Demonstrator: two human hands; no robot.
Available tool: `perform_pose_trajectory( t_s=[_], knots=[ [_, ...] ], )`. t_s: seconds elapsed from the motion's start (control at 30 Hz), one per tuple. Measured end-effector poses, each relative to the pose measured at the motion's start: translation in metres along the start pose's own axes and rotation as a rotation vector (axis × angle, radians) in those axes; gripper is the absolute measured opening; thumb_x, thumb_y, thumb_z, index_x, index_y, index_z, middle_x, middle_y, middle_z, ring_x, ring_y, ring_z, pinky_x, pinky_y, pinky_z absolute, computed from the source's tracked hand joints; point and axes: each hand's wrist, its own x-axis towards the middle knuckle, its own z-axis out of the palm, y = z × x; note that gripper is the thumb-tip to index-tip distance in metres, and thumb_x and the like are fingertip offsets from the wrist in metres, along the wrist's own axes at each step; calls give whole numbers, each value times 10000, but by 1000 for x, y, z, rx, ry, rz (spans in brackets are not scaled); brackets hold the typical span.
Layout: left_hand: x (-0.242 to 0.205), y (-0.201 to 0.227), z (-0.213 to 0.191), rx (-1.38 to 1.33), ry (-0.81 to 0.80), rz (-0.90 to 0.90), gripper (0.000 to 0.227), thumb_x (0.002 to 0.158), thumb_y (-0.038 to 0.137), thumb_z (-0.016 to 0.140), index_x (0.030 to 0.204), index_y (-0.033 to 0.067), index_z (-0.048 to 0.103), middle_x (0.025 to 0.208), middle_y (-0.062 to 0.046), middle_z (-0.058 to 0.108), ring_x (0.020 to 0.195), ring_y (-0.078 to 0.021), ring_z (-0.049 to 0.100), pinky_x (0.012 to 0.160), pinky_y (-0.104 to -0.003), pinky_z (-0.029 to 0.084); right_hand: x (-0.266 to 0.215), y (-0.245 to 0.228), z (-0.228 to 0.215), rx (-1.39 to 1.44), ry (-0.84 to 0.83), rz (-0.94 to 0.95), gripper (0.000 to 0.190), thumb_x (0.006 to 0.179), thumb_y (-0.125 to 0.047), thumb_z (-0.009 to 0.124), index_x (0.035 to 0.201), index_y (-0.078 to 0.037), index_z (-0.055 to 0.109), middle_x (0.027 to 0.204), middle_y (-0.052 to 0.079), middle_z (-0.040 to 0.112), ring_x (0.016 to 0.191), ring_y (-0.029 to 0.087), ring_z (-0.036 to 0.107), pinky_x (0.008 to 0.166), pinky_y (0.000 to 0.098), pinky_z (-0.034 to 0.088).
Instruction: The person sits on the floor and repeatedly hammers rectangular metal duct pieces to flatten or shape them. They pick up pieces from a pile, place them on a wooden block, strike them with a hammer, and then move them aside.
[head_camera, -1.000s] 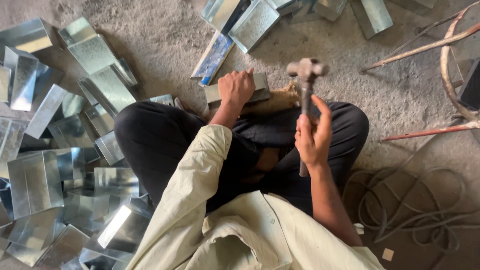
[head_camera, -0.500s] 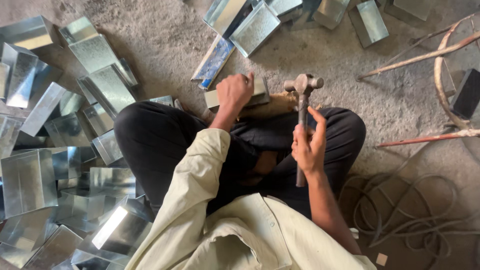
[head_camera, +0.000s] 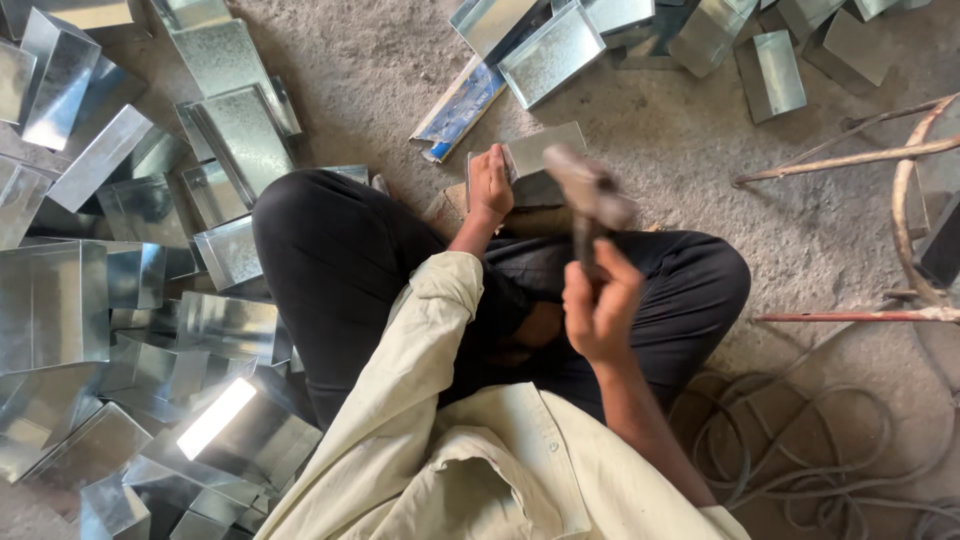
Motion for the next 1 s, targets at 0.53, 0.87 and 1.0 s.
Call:
perform_pose_trajectory(
  t_s=[0.53,0.87,1.0],
  knots=[
    [30,80,-11,420,-195,-116,568,1015,406,428,654,48,682,638,-228,629,605,-431,632,623,-515,499,1,-2,-9,246,89,575,481,1023,-76,585,1471,-104,412,744,23,557,500,47,469,416,223,368],
    [31,103,-7,1006,-381,-101,530,999,413,495,677,85,759,691,-175,717,633,-384,711,572,-507,540,-20,44,-24,346,334,176,418,1160,-102,513,1496,-206,287,833,58,548,506,71,440,439,214,380],
    [33,106,-7,1016,-401,-103,508,979,396,511,644,101,755,661,-171,707,607,-373,706,558,-498,534,-31,91,-15,66,97,438,427,1077,-123,562,1470,-172,401,787,18,561,529,62,495,453,243,420]
  ],
)
